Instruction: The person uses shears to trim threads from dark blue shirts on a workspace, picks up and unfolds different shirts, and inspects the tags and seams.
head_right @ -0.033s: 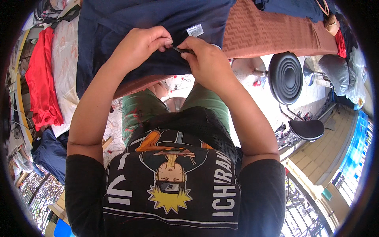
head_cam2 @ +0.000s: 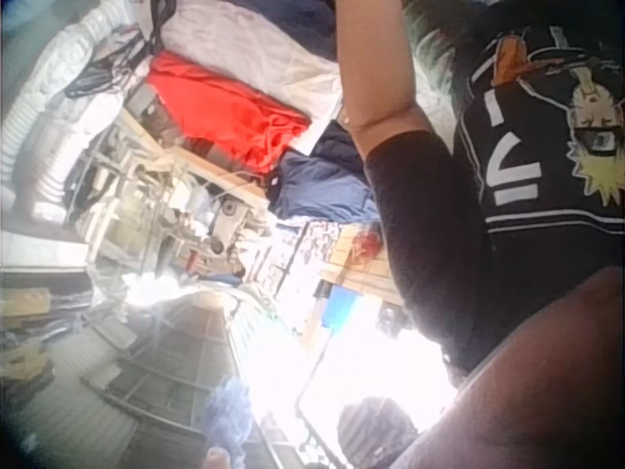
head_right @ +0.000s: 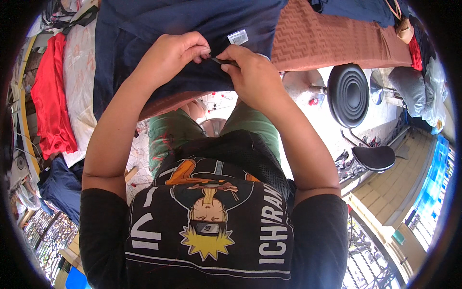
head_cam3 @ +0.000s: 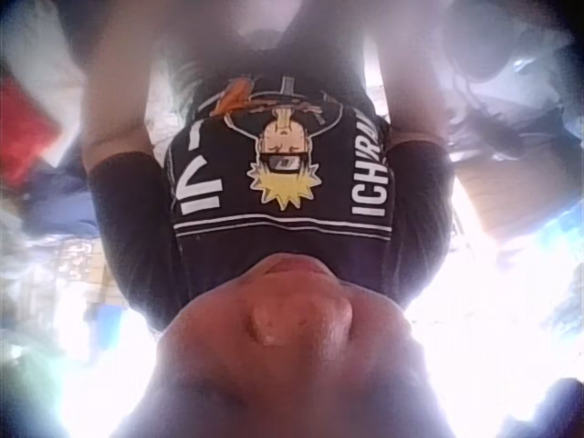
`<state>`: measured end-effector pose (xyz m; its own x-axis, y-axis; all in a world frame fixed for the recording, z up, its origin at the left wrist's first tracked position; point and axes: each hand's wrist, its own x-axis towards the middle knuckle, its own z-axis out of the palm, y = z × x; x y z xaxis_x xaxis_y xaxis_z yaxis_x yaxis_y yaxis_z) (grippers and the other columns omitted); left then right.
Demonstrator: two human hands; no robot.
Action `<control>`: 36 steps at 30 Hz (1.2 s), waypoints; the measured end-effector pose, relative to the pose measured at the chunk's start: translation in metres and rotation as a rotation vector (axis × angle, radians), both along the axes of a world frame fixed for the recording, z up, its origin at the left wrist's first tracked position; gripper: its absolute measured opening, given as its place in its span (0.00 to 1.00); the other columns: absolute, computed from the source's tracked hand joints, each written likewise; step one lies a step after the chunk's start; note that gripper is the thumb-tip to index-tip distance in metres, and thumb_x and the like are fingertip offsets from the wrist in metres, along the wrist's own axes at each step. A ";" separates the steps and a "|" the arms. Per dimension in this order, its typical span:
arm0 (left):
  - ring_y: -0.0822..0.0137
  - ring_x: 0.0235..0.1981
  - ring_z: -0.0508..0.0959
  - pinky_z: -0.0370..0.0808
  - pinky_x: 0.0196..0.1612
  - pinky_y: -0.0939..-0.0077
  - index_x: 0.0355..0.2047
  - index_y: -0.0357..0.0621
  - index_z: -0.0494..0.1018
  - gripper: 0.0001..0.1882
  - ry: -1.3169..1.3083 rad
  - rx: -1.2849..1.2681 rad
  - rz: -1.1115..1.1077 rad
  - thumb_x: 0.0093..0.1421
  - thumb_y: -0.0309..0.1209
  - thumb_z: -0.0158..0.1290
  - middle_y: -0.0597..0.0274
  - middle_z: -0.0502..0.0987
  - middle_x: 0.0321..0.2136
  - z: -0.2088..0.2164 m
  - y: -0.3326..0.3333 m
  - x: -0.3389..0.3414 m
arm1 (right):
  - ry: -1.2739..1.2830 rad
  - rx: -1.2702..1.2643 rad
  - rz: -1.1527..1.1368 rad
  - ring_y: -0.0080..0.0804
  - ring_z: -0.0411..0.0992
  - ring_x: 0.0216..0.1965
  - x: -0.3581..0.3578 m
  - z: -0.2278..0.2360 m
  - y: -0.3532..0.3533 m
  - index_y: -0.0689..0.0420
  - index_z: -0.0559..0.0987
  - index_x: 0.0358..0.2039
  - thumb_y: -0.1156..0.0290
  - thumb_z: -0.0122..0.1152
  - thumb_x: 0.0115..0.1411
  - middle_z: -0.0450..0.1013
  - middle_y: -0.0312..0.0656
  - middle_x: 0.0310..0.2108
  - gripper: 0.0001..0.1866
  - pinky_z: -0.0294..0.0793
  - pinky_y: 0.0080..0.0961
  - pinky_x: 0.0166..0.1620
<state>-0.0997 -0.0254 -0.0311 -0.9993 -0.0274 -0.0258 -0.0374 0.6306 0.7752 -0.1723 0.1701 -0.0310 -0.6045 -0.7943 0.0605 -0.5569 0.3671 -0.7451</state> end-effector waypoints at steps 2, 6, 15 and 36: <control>0.66 0.30 0.82 0.77 0.36 0.74 0.36 0.39 0.75 0.07 -0.001 0.002 0.014 0.61 0.29 0.53 0.58 0.81 0.29 -0.002 0.000 0.000 | -0.007 -0.015 -0.003 0.48 0.76 0.37 0.001 0.000 0.000 0.58 0.76 0.40 0.73 0.60 0.56 0.77 0.47 0.36 0.10 0.74 0.37 0.39; 0.66 0.30 0.82 0.76 0.35 0.74 0.36 0.40 0.76 0.07 -0.006 -0.047 0.048 0.61 0.30 0.53 0.59 0.82 0.29 0.002 0.003 0.001 | 0.069 -0.026 0.002 0.48 0.76 0.37 0.002 -0.005 -0.005 0.57 0.76 0.39 0.72 0.59 0.56 0.77 0.47 0.36 0.10 0.73 0.37 0.39; 0.61 0.35 0.81 0.75 0.40 0.74 0.32 0.36 0.79 0.12 -0.336 0.020 -0.452 0.63 0.32 0.50 0.54 0.81 0.32 0.097 -0.020 0.067 | 0.166 -0.031 -0.057 0.49 0.75 0.40 -0.015 0.020 0.020 0.57 0.76 0.42 0.72 0.58 0.57 0.76 0.48 0.39 0.11 0.73 0.37 0.42; 0.64 0.44 0.76 0.71 0.47 0.71 0.42 0.47 0.78 0.15 0.291 -0.273 -0.026 0.53 0.32 0.61 0.66 0.76 0.45 -0.016 0.012 0.015 | 0.275 0.029 0.037 0.43 0.76 0.34 -0.002 -0.015 0.055 0.54 0.77 0.35 0.79 0.67 0.41 0.73 0.38 0.38 0.17 0.77 0.35 0.35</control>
<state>-0.0844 -0.0132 -0.0467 -0.9642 0.0316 0.2633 0.1781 0.8130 0.5544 -0.1743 0.2254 -0.0460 -0.5391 -0.8193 0.1952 -0.7500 0.3616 -0.5538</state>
